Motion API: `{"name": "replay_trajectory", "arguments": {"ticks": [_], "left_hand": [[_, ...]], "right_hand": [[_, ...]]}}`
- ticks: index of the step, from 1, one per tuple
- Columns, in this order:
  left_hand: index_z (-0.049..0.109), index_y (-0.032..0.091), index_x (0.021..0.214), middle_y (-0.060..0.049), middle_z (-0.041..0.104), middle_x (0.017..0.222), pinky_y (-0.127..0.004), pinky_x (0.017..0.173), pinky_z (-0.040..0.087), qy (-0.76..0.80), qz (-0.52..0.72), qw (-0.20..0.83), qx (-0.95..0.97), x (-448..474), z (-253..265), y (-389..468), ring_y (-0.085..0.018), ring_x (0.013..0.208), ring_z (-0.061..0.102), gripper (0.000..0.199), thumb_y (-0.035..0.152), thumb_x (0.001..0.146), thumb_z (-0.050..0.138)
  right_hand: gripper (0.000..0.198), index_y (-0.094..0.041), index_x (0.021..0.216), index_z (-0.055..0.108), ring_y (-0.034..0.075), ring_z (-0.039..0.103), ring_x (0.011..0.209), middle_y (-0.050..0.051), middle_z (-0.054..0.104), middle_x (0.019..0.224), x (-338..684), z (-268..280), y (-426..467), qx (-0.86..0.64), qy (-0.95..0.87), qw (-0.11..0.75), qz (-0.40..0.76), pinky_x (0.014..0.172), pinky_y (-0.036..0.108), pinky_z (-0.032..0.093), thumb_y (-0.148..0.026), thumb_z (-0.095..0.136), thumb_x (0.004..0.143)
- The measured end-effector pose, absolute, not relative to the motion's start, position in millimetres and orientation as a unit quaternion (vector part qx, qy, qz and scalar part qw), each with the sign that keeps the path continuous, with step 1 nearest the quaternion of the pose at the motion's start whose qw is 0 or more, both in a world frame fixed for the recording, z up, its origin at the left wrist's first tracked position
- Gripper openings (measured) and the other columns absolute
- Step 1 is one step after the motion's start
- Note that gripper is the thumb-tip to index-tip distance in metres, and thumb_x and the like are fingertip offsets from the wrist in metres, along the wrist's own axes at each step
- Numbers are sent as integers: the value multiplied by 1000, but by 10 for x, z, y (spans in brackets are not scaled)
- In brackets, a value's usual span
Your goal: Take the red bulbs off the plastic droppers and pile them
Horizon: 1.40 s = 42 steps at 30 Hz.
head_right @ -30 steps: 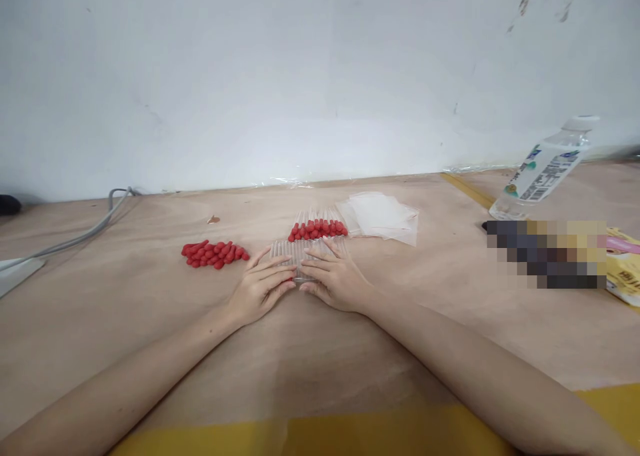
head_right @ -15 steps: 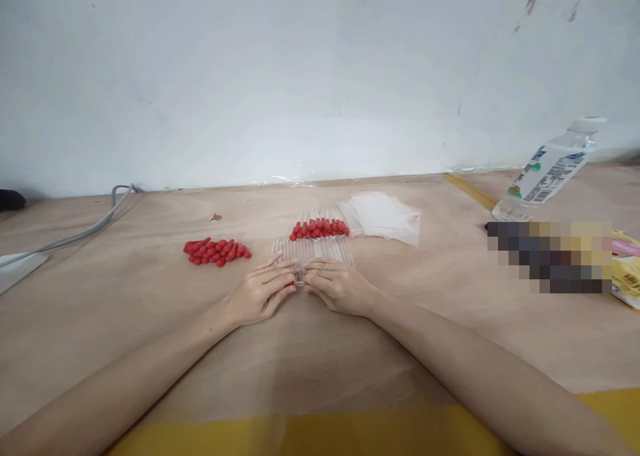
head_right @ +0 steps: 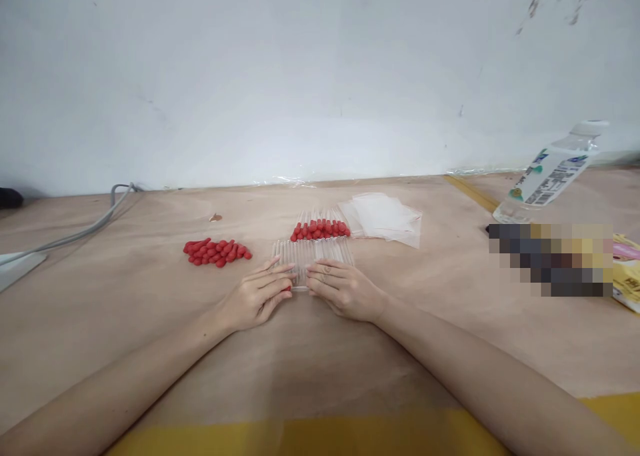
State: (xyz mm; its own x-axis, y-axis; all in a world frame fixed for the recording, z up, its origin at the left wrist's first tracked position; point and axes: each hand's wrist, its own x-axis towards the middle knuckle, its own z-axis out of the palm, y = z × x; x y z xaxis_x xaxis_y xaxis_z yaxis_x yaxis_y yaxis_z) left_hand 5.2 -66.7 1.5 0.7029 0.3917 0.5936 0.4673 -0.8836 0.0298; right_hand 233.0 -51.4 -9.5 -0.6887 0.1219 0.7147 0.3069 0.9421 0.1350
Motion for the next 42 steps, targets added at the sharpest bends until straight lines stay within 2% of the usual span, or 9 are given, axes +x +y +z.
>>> {"name": "replay_trajectory", "arguments": {"ticks": [5,8,11,15,18,22,30,35,42], "left_hand": [[61,17,92,-5,68,94,-41,96,43,-287,-355,79,-887,-103,31,-623,-19,103,58,15,17,85,48],[63,19,89,-4,67,89,-36,82,48,-338,-384,113,-852,-218,94,-555,-19,90,61,12,21,82,53],[65,20,89,-4,62,81,-29,67,48,-410,-397,124,-811,-337,218,-444,-16,74,58,16,27,83,52],[65,19,96,-6,56,89,-29,68,46,-560,-379,87,-731,-600,520,-283,-17,79,56,26,32,84,46],[63,18,101,-4,58,82,-27,64,45,-655,-358,23,-665,-885,763,-218,-15,68,56,30,33,80,48],[55,18,111,-2,61,82,-23,59,43,-710,-328,-53,-621,-1254,879,-167,-14,69,55,41,37,75,57],[57,12,90,-5,64,79,-24,59,41,-711,-293,-187,-612,-1482,698,-56,-14,67,54,56,59,61,64],[60,14,79,-2,63,73,-24,63,40,-724,-258,-192,-611,-1421,705,-75,-13,67,53,53,63,58,63],[62,15,82,0,62,75,-22,63,38,-734,-255,-146,-612,-1552,711,-45,-13,70,51,47,59,65,60]], "right_hand": [[24,-16,104,59,18,56,104,8,65,102,2531,-52,-442,-199,-884,410,-106,90,35,47,-13,45,85],[20,-20,98,64,18,61,83,5,67,84,2640,-58,-339,-347,-826,424,-133,75,33,48,-22,48,85],[23,-20,95,65,17,58,68,4,63,68,2679,-108,-254,-461,-781,395,-146,65,31,43,-27,46,85],[26,-17,99,61,18,57,65,4,62,68,2667,-169,-208,-507,-774,368,-92,60,29,42,-26,42,83],[23,-17,96,58,19,57,64,3,62,67,2655,-188,-198,-526,-767,361,-69,61,31,42,-25,43,81],[18,-20,90,57,18,58,67,2,62,69,2640,-197,-200,-504,-780,368,-53,65,31,42,-27,43,81],[21,-22,96,59,18,59,80,4,64,85,2604,-187,-257,-474,-806,352,-54,78,34,40,-34,49,82],[22,-22,94,60,20,59,86,5,64,90,2607,-190,-257,-470,-809,346,-66,79,36,39,-38,49,83],[21,-22,93,61,19,58,85,5,63,88,2614,-192,-255,-470,-807,352,-67,79,36,39,-36,49,84]]}}
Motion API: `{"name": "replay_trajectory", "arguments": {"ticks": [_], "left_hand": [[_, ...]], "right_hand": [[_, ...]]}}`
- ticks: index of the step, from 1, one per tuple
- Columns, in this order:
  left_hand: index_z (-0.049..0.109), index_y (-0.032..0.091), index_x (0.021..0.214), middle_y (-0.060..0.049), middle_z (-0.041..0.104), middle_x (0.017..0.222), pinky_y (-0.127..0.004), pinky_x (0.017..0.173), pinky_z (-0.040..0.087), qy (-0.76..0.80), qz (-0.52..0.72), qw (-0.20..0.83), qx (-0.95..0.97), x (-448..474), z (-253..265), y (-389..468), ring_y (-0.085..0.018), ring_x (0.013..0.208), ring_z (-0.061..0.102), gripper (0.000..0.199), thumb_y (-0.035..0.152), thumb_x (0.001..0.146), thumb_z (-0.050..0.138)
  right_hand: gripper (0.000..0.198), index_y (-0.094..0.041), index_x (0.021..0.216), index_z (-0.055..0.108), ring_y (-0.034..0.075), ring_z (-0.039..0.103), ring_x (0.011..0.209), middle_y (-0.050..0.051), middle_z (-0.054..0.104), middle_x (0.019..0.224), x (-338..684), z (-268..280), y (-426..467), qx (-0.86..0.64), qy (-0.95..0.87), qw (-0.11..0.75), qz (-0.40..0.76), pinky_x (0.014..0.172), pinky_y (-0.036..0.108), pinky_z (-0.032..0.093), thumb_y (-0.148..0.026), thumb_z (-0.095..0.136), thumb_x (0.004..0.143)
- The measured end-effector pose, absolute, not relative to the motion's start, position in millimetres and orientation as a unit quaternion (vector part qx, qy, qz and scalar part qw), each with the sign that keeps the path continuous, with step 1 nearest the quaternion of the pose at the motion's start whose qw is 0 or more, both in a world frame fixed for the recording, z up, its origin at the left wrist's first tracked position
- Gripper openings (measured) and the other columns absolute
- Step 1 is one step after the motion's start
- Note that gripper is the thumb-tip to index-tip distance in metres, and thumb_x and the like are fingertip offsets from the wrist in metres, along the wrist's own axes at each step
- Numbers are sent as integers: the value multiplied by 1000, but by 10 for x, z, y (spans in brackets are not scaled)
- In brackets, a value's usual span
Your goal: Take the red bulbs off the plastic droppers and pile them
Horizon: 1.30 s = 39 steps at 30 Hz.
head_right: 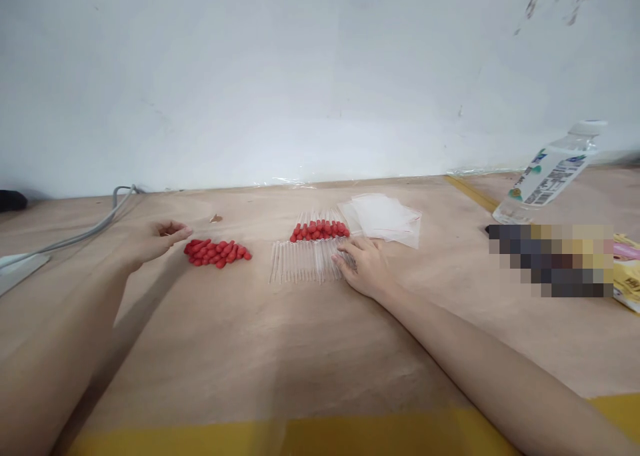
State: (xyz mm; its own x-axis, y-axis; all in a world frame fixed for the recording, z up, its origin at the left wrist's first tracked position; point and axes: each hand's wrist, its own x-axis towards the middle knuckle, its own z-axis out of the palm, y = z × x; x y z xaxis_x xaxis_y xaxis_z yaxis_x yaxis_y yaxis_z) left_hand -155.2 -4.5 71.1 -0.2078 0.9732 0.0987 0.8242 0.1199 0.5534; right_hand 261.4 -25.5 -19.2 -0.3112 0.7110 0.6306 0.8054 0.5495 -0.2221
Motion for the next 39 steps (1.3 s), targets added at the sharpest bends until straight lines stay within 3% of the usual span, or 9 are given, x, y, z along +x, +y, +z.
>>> {"name": "replay_trajectory", "arguments": {"ticks": [5,10,19,23,31,39], "left_hand": [[62,15,85,1,60,74,-20,58,36,728,287,51,621,-1500,801,-68,-11,66,48,36,48,72,57],[58,17,72,0,59,73,-23,58,36,661,311,-28,682,-990,845,-101,-13,66,48,30,46,72,56],[62,19,75,-6,63,83,-29,61,43,578,206,104,782,49,504,245,-20,73,57,27,45,68,59],[61,18,73,-4,64,76,-26,58,42,594,194,134,769,216,413,423,-18,68,58,31,48,65,62],[58,17,61,-4,61,60,-26,53,39,627,204,134,740,313,331,536,-16,56,55,29,45,69,58],[54,17,75,-3,62,74,-25,60,40,621,280,104,725,132,417,179,-15,67,56,20,37,77,50]], "right_hand": [[19,-21,89,62,19,57,87,5,61,89,2612,-196,-250,-447,-810,375,-60,79,37,39,-34,49,84],[19,-21,87,63,19,56,87,5,59,90,2606,-186,-248,-435,-809,392,-53,78,35,42,-33,48,84],[17,-20,86,63,19,56,87,6,58,90,2611,-206,-229,-423,-809,404,-48,78,36,44,-31,49,83],[16,-20,85,63,19,56,87,6,57,91,2608,-216,-224,-416,-813,405,-47,78,36,43,-30,50,83],[16,-19,85,63,19,55,89,7,57,93,2593,-190,-237,-413,-816,401,-51,78,36,44,-29,50,83],[14,-19,87,62,19,55,86,7,56,92,2578,-176,-244,-400,-810,427,-42,77,36,45,-27,51,82]]}}
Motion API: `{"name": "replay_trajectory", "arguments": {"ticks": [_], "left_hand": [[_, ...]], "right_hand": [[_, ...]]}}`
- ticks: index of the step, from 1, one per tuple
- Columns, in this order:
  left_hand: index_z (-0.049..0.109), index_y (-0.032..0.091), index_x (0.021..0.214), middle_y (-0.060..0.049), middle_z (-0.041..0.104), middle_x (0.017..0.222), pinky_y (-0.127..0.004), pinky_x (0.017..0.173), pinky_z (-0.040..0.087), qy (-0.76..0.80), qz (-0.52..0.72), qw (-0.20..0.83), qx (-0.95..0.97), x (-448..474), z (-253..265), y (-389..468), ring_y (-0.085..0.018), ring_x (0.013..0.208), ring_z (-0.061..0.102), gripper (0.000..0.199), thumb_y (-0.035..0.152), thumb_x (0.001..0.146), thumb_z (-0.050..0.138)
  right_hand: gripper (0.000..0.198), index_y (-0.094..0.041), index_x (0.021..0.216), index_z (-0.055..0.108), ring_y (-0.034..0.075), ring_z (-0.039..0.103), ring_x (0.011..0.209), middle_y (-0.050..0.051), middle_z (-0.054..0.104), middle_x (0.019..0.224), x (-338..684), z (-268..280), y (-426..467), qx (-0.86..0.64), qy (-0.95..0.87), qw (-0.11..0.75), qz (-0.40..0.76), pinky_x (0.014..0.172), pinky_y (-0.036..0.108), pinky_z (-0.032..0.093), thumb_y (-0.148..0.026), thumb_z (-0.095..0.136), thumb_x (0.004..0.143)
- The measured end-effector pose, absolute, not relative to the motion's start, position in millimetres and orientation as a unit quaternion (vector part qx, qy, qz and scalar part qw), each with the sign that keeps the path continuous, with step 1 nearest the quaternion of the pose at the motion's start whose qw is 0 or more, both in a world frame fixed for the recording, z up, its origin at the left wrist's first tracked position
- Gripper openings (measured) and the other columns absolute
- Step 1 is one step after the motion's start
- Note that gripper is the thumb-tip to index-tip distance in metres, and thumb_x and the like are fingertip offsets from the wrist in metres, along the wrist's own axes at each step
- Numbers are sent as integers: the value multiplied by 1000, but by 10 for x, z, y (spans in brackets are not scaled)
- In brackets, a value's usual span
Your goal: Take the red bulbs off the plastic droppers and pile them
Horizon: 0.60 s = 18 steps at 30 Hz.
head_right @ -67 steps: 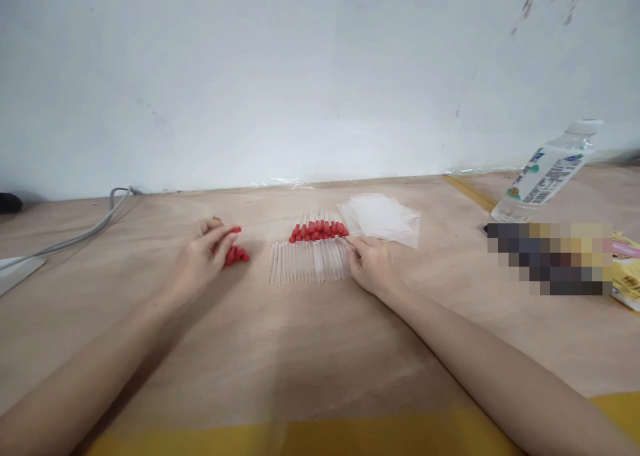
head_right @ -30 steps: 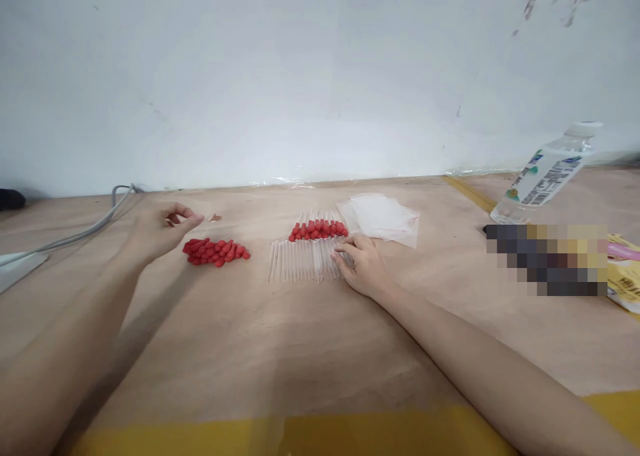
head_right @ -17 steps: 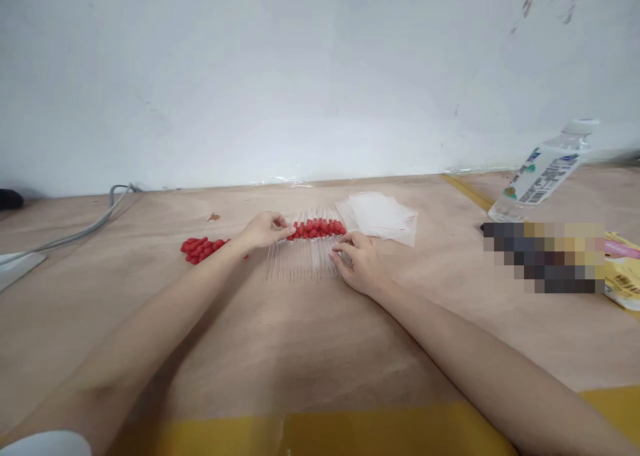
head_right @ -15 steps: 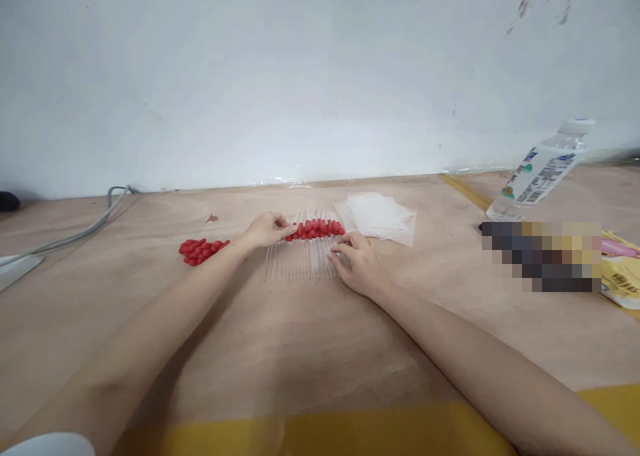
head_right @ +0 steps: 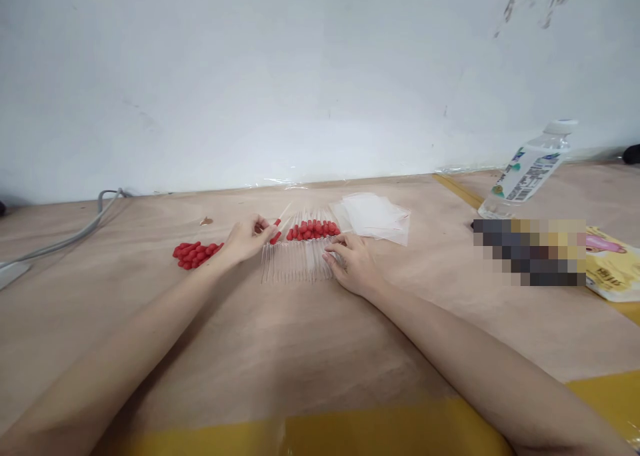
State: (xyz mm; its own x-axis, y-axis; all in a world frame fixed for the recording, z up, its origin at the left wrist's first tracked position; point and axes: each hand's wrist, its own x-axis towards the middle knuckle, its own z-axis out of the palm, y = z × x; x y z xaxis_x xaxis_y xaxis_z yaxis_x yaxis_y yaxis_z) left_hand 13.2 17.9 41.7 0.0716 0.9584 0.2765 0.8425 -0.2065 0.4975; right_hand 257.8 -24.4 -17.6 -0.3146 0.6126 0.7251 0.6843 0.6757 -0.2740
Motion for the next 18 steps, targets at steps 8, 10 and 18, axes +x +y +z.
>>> {"name": "replay_trajectory", "arguments": {"ticks": [8,10,18], "left_hand": [[52,17,78,-1,61,72,-24,58,44,538,449,98,707,-114,161,-312,-13,65,57,17,34,79,53],[54,17,79,-2,61,73,-25,62,46,501,474,94,718,-126,74,-403,-13,67,58,15,31,78,55],[56,17,77,-4,64,84,-27,72,47,377,457,87,801,-32,-45,-574,-14,79,60,4,20,80,55]], "right_hand": [[16,-20,96,59,18,55,88,7,55,92,2555,-170,-270,-373,-808,456,-24,77,34,48,-24,50,83],[25,-21,106,55,19,55,93,8,56,97,2546,-133,-305,-370,-805,463,-31,81,35,48,-26,50,83],[44,-18,121,48,24,46,115,10,54,121,2408,-3,-411,-285,-878,371,-102,98,44,35,-38,53,82]]}}
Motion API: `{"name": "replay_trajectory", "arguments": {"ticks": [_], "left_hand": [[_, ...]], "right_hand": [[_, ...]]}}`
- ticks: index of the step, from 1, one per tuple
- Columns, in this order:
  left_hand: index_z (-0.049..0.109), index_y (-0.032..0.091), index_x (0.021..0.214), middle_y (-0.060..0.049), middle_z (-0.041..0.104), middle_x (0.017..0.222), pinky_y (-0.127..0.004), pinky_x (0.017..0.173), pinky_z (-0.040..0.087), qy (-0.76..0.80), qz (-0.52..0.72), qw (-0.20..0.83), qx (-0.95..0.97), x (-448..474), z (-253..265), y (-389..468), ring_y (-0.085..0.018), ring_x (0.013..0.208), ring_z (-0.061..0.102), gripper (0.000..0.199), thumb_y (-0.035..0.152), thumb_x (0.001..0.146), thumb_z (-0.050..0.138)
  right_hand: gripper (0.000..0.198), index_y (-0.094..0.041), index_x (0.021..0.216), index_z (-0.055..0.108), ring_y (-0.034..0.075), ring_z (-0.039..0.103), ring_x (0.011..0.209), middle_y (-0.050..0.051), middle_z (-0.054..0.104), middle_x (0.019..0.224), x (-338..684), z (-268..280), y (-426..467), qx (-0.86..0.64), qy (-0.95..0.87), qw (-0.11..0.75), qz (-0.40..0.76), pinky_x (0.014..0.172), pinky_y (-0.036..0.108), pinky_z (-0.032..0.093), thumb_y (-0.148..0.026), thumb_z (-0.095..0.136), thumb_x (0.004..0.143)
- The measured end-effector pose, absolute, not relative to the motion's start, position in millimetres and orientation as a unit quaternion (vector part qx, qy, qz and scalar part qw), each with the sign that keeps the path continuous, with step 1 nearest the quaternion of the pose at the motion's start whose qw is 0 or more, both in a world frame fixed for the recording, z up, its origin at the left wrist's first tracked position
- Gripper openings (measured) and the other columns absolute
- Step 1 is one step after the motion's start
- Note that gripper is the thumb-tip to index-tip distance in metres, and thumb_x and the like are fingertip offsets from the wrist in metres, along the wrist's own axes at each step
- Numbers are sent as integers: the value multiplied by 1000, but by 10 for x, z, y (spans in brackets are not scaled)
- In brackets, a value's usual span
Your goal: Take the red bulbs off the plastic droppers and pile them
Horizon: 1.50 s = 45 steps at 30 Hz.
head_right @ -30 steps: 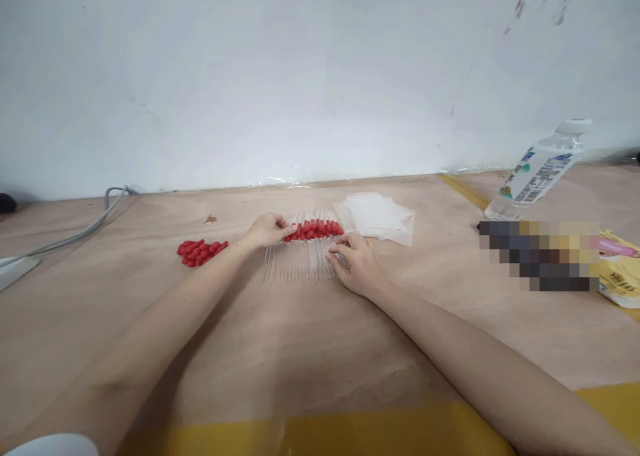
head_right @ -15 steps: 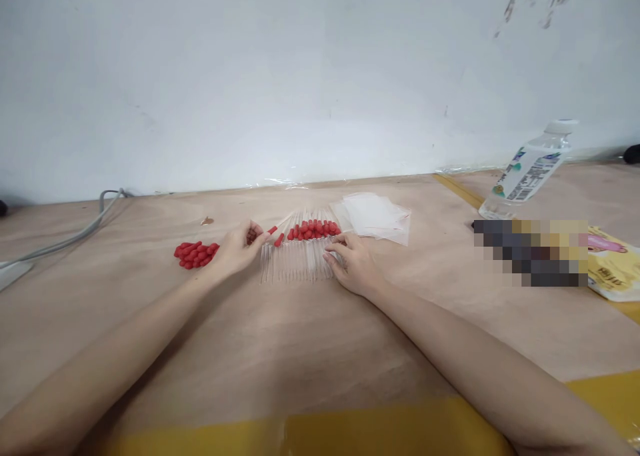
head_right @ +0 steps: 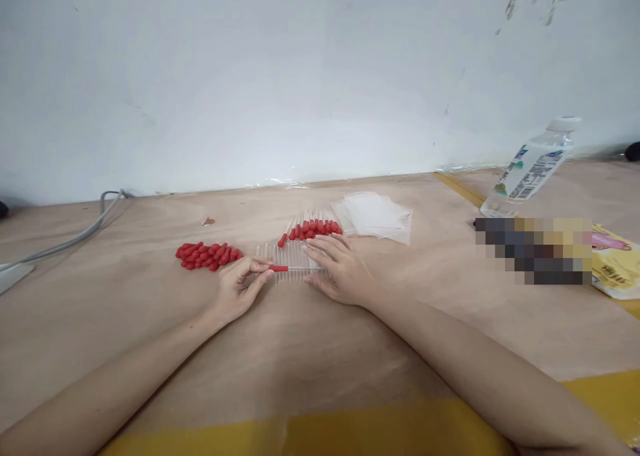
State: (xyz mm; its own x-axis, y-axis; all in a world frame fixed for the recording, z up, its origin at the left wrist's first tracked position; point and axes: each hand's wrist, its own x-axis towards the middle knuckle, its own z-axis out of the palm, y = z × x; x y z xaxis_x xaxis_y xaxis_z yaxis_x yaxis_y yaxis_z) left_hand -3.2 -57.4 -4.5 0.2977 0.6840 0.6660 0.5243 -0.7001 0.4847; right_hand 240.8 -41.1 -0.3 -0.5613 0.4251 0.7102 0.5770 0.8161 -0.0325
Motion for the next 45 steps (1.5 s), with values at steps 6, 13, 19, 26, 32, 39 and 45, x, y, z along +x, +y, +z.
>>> {"name": "replay_trajectory", "arguments": {"ticks": [6,13,19,26,32,39,45], "left_hand": [[56,17,80,-5,64,84,-27,73,49,361,439,97,817,-22,-18,-600,-15,81,61,4,21,80,55],[60,19,104,-8,63,107,-41,93,42,313,351,13,882,106,30,-588,-22,107,54,27,28,78,59],[63,19,93,-5,70,92,-41,95,42,297,356,-36,885,169,-30,-562,-18,96,62,15,22,84,51],[61,17,95,-6,68,95,-42,101,37,277,337,-36,899,148,1,-618,-18,101,60,16,19,84,50],[60,16,94,-6,68,95,-46,106,29,266,323,-25,908,114,12,-667,-18,103,59,16,17,84,48],[60,17,93,-6,68,92,-47,106,29,261,316,-20,912,89,17,-687,-19,103,59,16,17,84,47],[62,18,89,-4,69,87,-42,101,37,258,322,-38,910,42,23,-694,-18,100,60,16,19,85,46]], "right_hand": [[16,-21,94,63,19,53,105,1,67,95,2268,-75,-387,-254,-885,375,-112,99,43,33,-24,49,86],[15,-20,91,64,18,56,99,1,68,89,2243,-69,-442,-246,-887,378,-98,97,43,35,-23,50,85],[20,-21,99,62,18,57,99,3,68,97,2221,-98,-444,-246,-895,363,-88,99,46,35,-29,50,85],[20,-13,98,60,16,60,99,9,67,99,2211,-115,-448,-176,-909,374,-54,93,34,47,-20,45,88],[15,-13,92,60,16,61,95,9,68,91,2219,-71,-498,-145,-911,376,-86,92,32,48,-17,46,86],[16,-12,96,59,17,61,97,9,68,91,2252,-49,-535,-131,-906,380,-135,92,33,49,-14,50,84],[22,-16,104,58,17,57,103,7,66,98,2377,-63,-528,-121,-910,372,-137,93,36,48,-15,45,86]]}}
